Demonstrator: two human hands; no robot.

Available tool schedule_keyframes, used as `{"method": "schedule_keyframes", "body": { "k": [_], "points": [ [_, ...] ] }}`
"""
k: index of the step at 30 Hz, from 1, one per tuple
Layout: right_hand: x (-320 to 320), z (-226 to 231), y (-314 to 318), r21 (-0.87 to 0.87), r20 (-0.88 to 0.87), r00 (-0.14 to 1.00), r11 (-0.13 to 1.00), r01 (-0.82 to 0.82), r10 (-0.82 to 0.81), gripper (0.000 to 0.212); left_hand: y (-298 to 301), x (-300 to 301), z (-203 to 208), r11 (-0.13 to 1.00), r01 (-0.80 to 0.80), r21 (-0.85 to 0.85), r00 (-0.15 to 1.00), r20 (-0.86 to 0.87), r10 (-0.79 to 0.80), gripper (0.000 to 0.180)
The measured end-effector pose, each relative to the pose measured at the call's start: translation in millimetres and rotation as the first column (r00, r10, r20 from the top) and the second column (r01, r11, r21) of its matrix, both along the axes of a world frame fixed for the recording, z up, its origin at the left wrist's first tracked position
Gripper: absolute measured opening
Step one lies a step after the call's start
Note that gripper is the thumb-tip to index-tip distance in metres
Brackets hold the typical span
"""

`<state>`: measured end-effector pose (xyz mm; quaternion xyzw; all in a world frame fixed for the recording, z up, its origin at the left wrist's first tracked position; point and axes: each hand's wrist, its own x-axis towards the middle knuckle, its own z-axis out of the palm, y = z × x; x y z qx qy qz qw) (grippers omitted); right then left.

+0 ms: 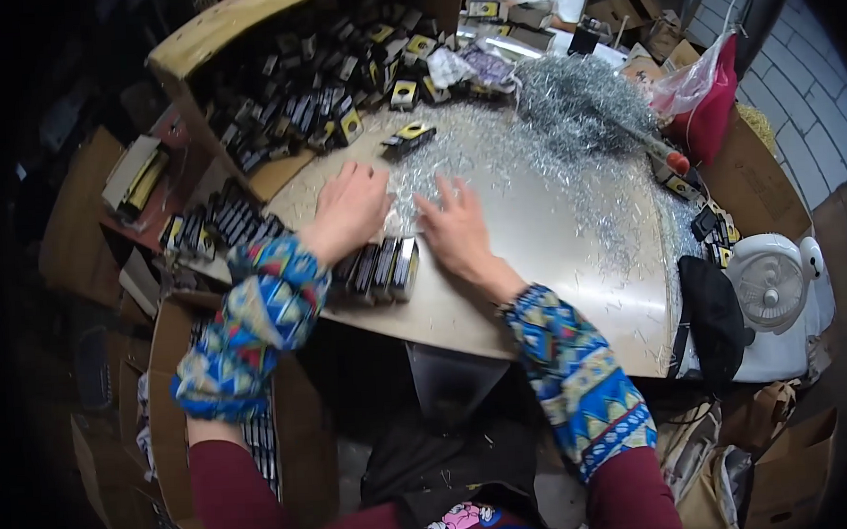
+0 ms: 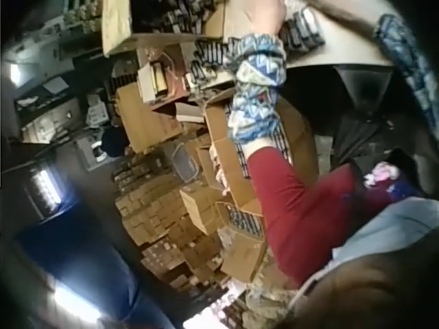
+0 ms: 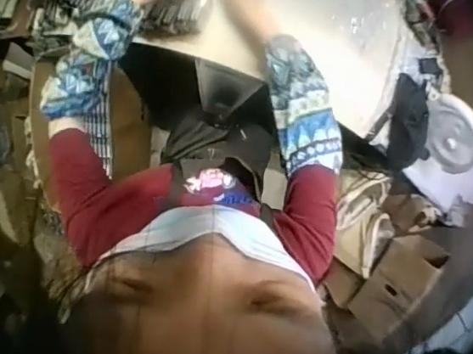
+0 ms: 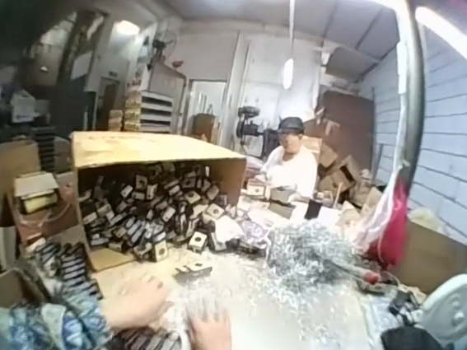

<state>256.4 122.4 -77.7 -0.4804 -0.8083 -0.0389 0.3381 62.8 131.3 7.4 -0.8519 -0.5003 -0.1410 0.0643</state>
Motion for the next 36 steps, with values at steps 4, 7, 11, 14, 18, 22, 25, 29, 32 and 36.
{"method": "schedule_keyframes", "body": {
  "k": [4, 7, 11, 14, 18, 22, 25, 29, 32, 36],
  "points": [
    [-6, -2, 42, -0.061, 0.224, 0.974, 0.997, 0.048, -0.033, 0.04, 112, 26, -13, 0.975, -0.156, -0.155, 0.988, -0.02, 0.155, 0.047],
    [24, 6, 39, -0.239, 0.246, 0.969, 0.969, 0.058, 0.003, 0.043, 164, 37, -29, 0.942, -0.196, -0.273, 0.98, -0.019, 0.198, 0.052],
    [95, 12, 2, -0.314, 0.262, 0.952, 0.947, -0.07, 0.158, 0.045, 182, 57, -15, 0.858, -0.236, -0.457, 0.969, -0.038, 0.246, 0.081],
    [131, 5, -20, -0.141, 0.22, 0.973, 0.985, 0.096, -0.063, 0.043, 175, 58, 6, 0.915, -0.119, -0.385, 0.98, 0.105, 0.172, 0.084],
    [150, 4, -53, -0.417, -0.041, 0.995, 0.904, -0.096, 0.087, 0.043, 136, 68, 53, 0.963, 0.005, -0.268, 0.94, 0.331, 0.087, 0.067],
    [157, 14, -92, -0.281, 0.303, 0.95, 0.946, 0.162, -0.072, 0.044, 43, 93, 73, 0.947, 0.23, -0.222, 0.811, 0.581, -0.061, 0.056],
    [160, 3, -103, -0.282, 0.299, 0.944, 0.932, 0.229, -0.142, 0.046, -61, 100, 40, 0.888, 0.412, -0.204, 0.676, 0.722, -0.147, 0.062],
    [163, -11, -114, -0.097, 0.144, 0.986, 0.991, 0.096, -0.081, 0.046, -126, 103, -21, 0.974, 0.187, -0.125, 0.896, 0.429, -0.117, 0.075],
    [158, 0, -119, -0.205, 0.098, 0.933, 0.91, 0.359, -0.346, 0.047, -136, 99, -36, 0.974, 0.101, -0.201, 0.976, 0.211, -0.057, 0.073],
    [137, -6, -117, -0.301, 0.175, 0.979, 0.941, 0.156, -0.106, 0.046, -138, 95, -27, 0.88, 0.133, -0.456, 0.905, 0.417, 0.08, 0.063]
  ]
}}
